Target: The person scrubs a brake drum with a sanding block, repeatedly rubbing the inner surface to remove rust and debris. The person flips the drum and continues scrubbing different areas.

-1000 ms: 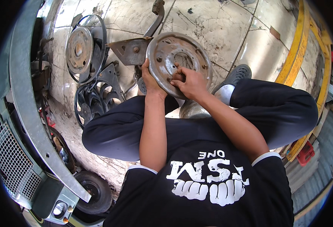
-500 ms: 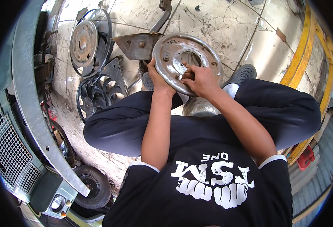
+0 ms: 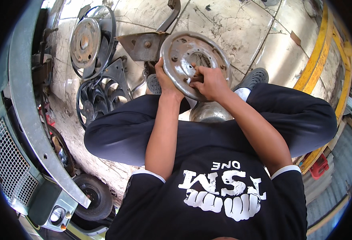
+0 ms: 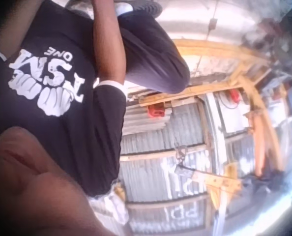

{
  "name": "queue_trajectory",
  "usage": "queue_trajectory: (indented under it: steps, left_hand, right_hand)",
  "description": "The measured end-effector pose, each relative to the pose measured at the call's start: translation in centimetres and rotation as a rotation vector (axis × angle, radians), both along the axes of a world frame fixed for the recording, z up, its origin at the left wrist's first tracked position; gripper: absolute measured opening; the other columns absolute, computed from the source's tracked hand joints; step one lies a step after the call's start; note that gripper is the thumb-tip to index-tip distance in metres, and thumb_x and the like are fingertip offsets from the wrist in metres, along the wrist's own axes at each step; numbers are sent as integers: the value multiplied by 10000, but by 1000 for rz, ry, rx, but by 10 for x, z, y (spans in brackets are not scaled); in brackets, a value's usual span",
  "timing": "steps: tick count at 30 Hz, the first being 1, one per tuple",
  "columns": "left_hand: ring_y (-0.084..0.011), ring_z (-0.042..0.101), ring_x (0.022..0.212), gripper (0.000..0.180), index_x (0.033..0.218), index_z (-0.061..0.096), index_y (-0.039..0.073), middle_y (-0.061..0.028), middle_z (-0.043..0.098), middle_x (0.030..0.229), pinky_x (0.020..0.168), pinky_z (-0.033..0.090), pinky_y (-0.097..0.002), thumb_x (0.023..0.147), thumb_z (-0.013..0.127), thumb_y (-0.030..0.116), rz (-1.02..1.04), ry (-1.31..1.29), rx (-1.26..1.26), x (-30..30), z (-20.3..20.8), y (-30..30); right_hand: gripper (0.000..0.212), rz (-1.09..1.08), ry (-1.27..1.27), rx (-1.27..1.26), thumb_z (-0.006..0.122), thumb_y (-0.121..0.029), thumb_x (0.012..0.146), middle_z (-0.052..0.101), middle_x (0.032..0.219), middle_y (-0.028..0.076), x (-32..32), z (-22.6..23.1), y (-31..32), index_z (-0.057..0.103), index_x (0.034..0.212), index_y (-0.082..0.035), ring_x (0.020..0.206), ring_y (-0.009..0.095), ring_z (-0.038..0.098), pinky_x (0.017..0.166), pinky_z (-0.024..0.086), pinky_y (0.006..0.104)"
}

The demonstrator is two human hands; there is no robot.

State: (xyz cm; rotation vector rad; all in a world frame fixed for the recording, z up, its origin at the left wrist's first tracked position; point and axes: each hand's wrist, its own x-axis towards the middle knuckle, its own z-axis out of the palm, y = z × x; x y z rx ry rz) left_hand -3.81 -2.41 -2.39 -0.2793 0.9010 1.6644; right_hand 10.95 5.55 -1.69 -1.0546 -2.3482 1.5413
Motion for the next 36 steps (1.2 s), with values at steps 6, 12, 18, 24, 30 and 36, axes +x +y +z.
queue_trajectory:
  steps: [6, 12, 18, 24, 30, 36]
  left_hand:
    - [-401, 718, 861, 765, 1406, 525, 46, -252, 681, 1095, 641, 618, -493, 959, 383, 650, 22, -67, 10, 0, -4, -1]
    - [-396, 712, 856, 765, 1409, 523, 30, -249, 671, 1110, 646, 611, -493, 964, 374, 634, 2, -86, 16, -1, -3, -4]
    - [-385, 705, 903, 775, 1433, 503, 26, -237, 665, 1129, 741, 611, -500, 973, 350, 630, 30, -98, -1, 3, 1, -3]
    - [-356, 709, 911, 761, 1433, 498, 37, -225, 675, 1104, 782, 609, -495, 986, 364, 638, -94, -6, 14, 0, 1, 3]
    - [-351, 709, 871, 777, 1431, 489, 30, -246, 674, 1069, 761, 606, -488, 976, 372, 649, -74, -95, 70, -4, -5, -7]
    - [-367, 702, 870, 802, 1433, 490, 28, -249, 671, 1029, 758, 602, -506, 963, 363, 666, -33, -66, -9, 0, 2, 6]
  right_hand:
    - [260, -11, -231, -276, 877, -197, 771, 784, 992, 177, -3, 15, 10, 774, 934, -23, 931, 350, 753, 863, 577, 421]
    - [316, 1, -309, -157, 899, -255, 771, 784, 958, 166, -9, 12, 6, 785, 968, -36, 931, 321, 763, 859, 579, 410]
    - [333, 111, -362, -169, 913, -227, 766, 777, 910, 168, 7, 15, 17, 763, 947, 9, 872, 305, 767, 799, 577, 381]
    - [350, 49, -249, -236, 917, -252, 756, 777, 894, 168, 4, -1, 7, 769, 947, 2, 859, 288, 769, 793, 571, 394]
    - [349, -67, -289, -283, 897, -326, 773, 784, 1005, 172, -7, 4, 3, 803, 978, -60, 939, 329, 758, 875, 574, 400]
    - [352, 55, -337, -295, 901, -323, 767, 779, 1011, 176, 3, 14, 15, 793, 963, -51, 942, 327, 757, 883, 577, 421]
